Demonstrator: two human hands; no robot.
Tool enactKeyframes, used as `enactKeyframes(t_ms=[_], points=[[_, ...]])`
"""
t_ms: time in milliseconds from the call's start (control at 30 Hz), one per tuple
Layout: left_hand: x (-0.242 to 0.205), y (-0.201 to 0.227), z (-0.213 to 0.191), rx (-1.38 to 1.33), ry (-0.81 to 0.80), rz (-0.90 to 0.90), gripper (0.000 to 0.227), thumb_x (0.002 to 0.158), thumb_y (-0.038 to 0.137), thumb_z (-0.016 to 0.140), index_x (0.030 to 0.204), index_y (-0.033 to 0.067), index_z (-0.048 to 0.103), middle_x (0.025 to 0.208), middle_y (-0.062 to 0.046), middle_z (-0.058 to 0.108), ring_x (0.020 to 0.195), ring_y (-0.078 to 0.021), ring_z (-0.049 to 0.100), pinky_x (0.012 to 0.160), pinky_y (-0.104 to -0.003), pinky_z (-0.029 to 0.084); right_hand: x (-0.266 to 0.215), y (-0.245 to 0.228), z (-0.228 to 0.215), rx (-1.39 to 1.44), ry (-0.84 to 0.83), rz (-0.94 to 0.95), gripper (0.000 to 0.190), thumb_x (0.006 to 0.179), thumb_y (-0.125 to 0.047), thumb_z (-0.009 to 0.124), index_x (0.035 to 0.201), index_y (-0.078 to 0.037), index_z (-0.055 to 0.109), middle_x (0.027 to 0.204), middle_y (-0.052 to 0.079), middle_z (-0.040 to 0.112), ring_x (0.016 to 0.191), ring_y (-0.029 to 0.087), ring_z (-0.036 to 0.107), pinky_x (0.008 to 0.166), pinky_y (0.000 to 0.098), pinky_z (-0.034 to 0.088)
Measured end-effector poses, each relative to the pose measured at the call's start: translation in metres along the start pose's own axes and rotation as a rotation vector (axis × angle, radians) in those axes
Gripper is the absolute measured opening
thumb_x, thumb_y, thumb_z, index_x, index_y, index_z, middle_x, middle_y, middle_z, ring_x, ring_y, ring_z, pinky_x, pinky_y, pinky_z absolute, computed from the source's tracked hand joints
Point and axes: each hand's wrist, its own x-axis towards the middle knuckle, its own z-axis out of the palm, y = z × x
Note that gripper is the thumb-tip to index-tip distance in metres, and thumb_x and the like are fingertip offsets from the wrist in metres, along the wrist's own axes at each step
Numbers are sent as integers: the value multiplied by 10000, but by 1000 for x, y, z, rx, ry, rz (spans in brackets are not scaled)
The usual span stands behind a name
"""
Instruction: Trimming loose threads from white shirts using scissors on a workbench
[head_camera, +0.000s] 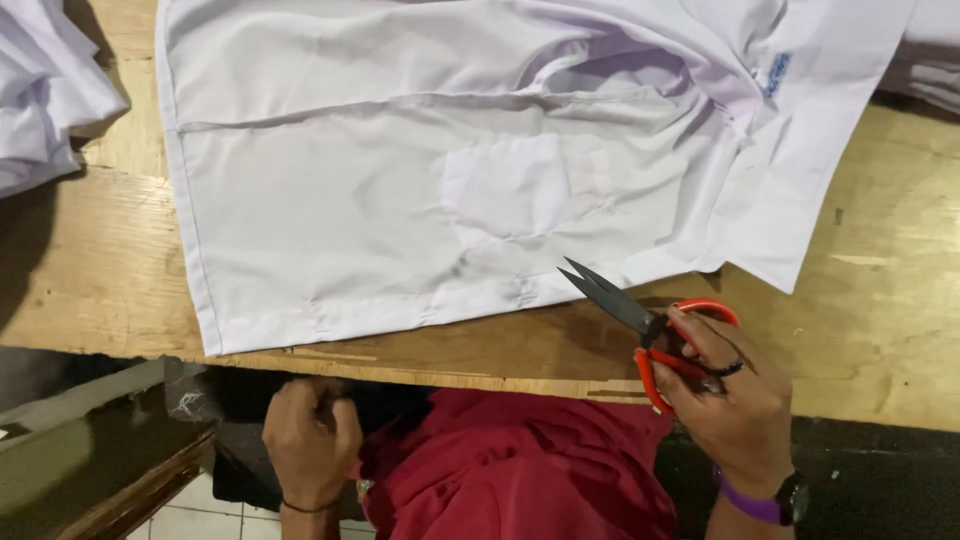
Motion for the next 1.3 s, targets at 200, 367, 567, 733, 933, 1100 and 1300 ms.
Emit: enactKeyframes(t_ms=[200, 367, 567, 733, 933, 1100, 1300], points=[[79, 125, -23, -269, 37, 578, 136, 791, -7, 569, 850, 82, 654, 793, -65, 676, 652, -260, 529, 602, -390, 388, -4, -3, -10, -127, 9, 91, 499, 878, -197, 866, 1324, -24, 724, 1253, 193, 739, 1026, 338, 712, 916, 441, 582], [165, 185, 22, -74, -92, 783, 212, 905, 142, 728, 1108, 99, 687, 1053, -69, 695, 911, -299, 613, 765, -420, 483, -4, -1, -26, -242, -2, 134, 498, 872, -166, 876, 1305, 25, 723, 1240, 224, 732, 1062, 369, 706, 960, 460, 584], [199, 213, 108, 109, -112, 827, 258, 766, 309, 811, 878, 139, 652, 875, -39, 619, 774, -292, 568, 605, -405, 463, -6, -6, -33, -245, -37, 222, 497, 867, -174, 836, 1322, -18, 711, 1267, 201, 717, 1105, 354, 690, 972, 455, 562], [201, 206, 104, 41, -145, 846, 160, 781, -54, 641, 845, 93, 641, 826, -49, 613, 754, -303, 570, 564, -403, 488, -1, -10, -34, -176, -60, 296, 512, 857, -180, 815, 1336, -46, 693, 1263, 185, 707, 1089, 349, 685, 956, 451, 552], [209, 196, 111, -274, -133, 820, 137, 953, 7, 610, 830, 65, 629, 755, -77, 560, 627, -277, 490, 738, -375, 465, 15, -14, -35, -189, -15, 223, 488, 866, -116, 822, 1327, -19, 692, 1208, 186, 718, 1059, 341, 689, 935, 439, 562], [212, 199, 100, -396, -245, 771, 104, 959, -9, 555, 872, 49, 563, 821, -75, 581, 704, -267, 492, 764, -381, 413, 26, -17, -35, -235, -49, 211, 497, 857, -184, 845, 1305, -27, 698, 1216, 167, 730, 1094, 343, 688, 941, 454, 565], [216, 196, 101, -439, -312, 723, 131, 1009, 29, 494, 891, 53, 544, 834, -73, 596, 696, -275, 485, 766, -385, 399, 39, -19, -36, -245, -75, 174, 470, 882, -170, 815, 1310, -28, 683, 1308, 128, 725, 1131, 323, 690, 1005, 431, 539]])
